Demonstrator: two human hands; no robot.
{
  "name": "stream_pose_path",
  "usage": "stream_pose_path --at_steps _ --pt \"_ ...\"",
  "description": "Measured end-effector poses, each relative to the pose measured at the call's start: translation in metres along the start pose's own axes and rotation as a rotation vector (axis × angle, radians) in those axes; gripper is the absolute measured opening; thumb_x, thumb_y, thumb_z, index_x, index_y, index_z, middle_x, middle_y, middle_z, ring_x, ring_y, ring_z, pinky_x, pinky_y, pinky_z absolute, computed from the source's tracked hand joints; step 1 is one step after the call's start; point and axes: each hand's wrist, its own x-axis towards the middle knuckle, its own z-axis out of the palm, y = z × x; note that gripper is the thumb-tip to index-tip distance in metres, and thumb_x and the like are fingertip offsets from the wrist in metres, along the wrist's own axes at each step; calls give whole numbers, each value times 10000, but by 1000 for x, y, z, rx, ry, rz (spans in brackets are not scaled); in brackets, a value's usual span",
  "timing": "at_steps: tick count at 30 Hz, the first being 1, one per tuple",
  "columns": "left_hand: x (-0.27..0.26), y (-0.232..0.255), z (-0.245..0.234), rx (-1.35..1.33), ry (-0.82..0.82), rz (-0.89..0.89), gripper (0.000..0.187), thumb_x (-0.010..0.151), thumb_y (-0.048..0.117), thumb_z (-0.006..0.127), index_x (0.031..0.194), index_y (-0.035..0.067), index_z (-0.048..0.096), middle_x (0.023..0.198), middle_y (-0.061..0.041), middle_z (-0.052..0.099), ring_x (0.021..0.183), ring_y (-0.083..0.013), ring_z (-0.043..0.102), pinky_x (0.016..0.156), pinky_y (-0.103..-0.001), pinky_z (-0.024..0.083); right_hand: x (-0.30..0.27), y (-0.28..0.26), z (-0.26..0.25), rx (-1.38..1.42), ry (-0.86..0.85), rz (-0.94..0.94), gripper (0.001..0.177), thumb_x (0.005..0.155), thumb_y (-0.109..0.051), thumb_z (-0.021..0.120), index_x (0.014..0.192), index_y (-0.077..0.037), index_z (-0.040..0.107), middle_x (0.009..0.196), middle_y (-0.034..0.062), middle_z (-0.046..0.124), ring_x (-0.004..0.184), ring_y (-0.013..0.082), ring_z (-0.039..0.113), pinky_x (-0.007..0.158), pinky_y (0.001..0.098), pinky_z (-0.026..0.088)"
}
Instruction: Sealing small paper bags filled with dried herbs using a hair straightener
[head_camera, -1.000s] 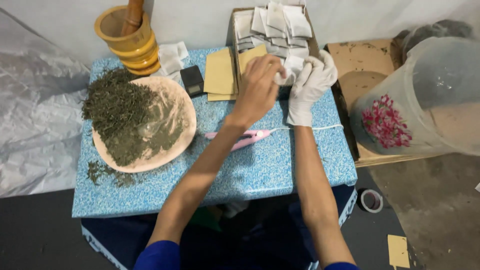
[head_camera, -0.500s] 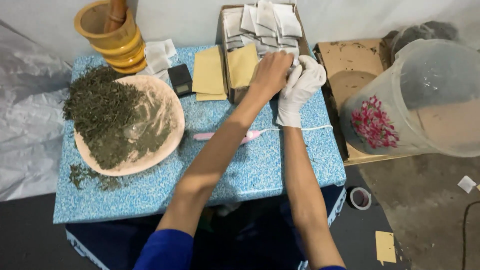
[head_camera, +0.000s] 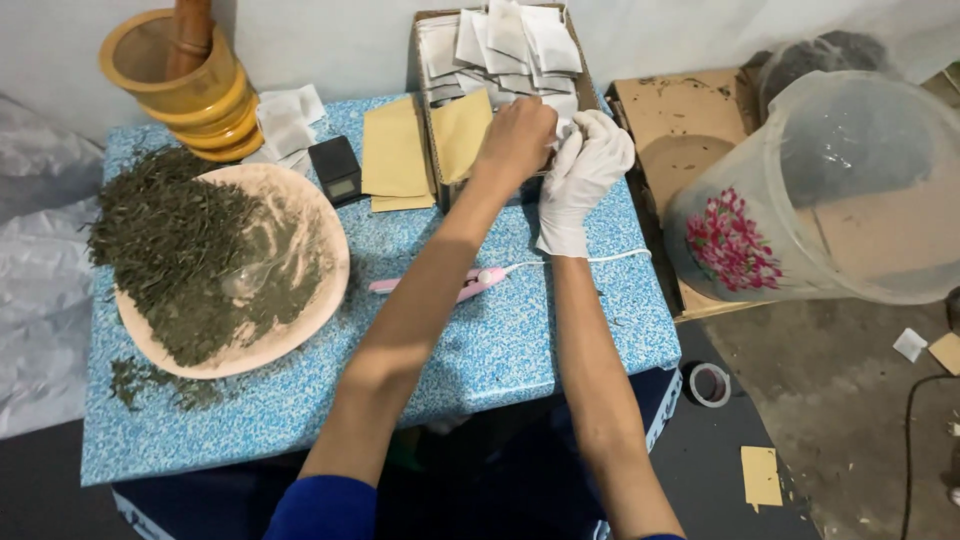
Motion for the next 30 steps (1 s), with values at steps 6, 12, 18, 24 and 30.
stream_pose_path --at_steps 6,12,18,24,30 --pt "-3 23 -57 -405 -51 -96 127 999 -32 754 930 29 667 858 -105 753 722 -189 743 625 -229 667 -4 7 4 -16 39 -1 337 1114 -294 402 1214 -66 629 1262 124 681 1110 335 653 1037 477 434" --pt "-11 27 -94 -551 118 49 156 954 95 819 1005 75 673 909 -102 791 685 -191 687 582 -366 500 -18 17 9 -32 31 22 385 1141 -195 471 1507 -79 501 1469 122 621 1394 314 607 1227 474 398" --pt "-3 17 -81 -655 274 164 177 947 69 825 994 122 663 1013 -41 733 913 -199 736 842 -353 580 -16 17 9 -30 40 30 370 1127 -159 500 1488 -77 518 1295 122 661 1131 330 636 1111 480 429" --pt "-12 22 -94 -629 281 220 228 983 125 810 1156 21 704 1071 -101 795 950 -237 770 834 -357 576 -19 27 16 -8 129 45 353 1140 -257 568 1441 -73 579 1219 153 640 1165 331 570 1068 456 469" --pt "-23 13 -98 -263 300 362 164 967 66 824 1112 34 755 1054 -112 762 863 -241 794 864 -395 664 -9 12 7 21 113 -76 330 1141 -240 461 1366 -41 598 1177 132 675 1086 323 629 1099 466 425"
